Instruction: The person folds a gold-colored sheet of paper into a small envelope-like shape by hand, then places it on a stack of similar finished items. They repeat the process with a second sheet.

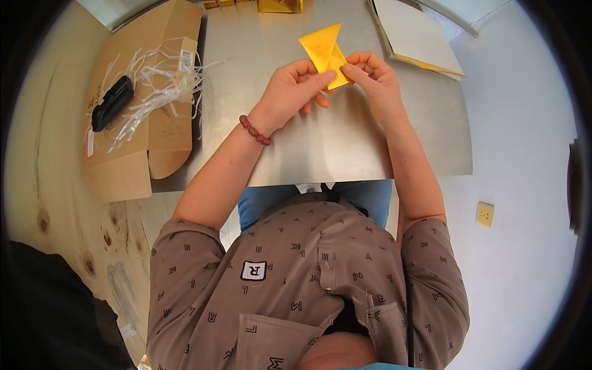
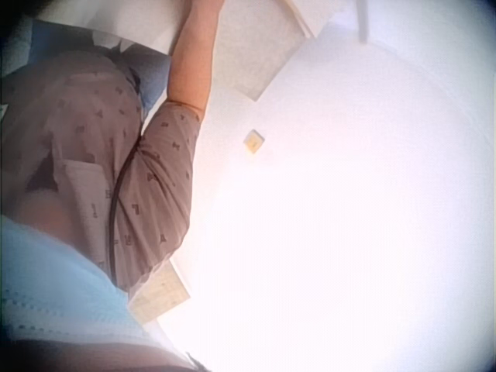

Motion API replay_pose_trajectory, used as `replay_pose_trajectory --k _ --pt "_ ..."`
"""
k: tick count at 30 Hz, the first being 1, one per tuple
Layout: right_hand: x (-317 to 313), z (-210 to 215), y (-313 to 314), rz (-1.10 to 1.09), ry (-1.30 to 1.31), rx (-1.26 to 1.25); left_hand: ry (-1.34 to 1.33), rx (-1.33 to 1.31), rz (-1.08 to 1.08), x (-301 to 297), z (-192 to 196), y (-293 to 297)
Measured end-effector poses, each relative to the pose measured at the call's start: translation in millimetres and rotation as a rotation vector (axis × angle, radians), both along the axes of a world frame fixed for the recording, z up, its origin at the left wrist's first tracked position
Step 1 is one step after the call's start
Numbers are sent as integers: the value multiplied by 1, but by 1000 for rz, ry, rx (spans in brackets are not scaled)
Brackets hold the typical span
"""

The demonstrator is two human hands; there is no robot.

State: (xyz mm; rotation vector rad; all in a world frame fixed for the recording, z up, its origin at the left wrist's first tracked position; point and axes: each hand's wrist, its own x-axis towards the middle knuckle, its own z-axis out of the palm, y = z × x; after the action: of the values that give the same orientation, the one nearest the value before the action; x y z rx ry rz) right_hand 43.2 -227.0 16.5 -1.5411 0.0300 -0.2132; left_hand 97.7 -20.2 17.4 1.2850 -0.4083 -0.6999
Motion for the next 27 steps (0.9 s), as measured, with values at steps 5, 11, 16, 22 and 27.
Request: replay_pose_trajectory --k 5,11,16,22,27 --pt "0 0 1 -17 -6 -25 -72 34 -30 -3 -5 -3" --pt "0 0 -1 -9 2 19 -100 20 -90 -3 -8 -2" --pt "-2 2 0 12 2 1 -113 72 -94 -4 -4 -2" --pt "-4 3 5 81 -20 20 20 -51 47 -1 -4 -1" --pt "-3 0 6 144 19 10 73 -120 131 0 -8 -5"
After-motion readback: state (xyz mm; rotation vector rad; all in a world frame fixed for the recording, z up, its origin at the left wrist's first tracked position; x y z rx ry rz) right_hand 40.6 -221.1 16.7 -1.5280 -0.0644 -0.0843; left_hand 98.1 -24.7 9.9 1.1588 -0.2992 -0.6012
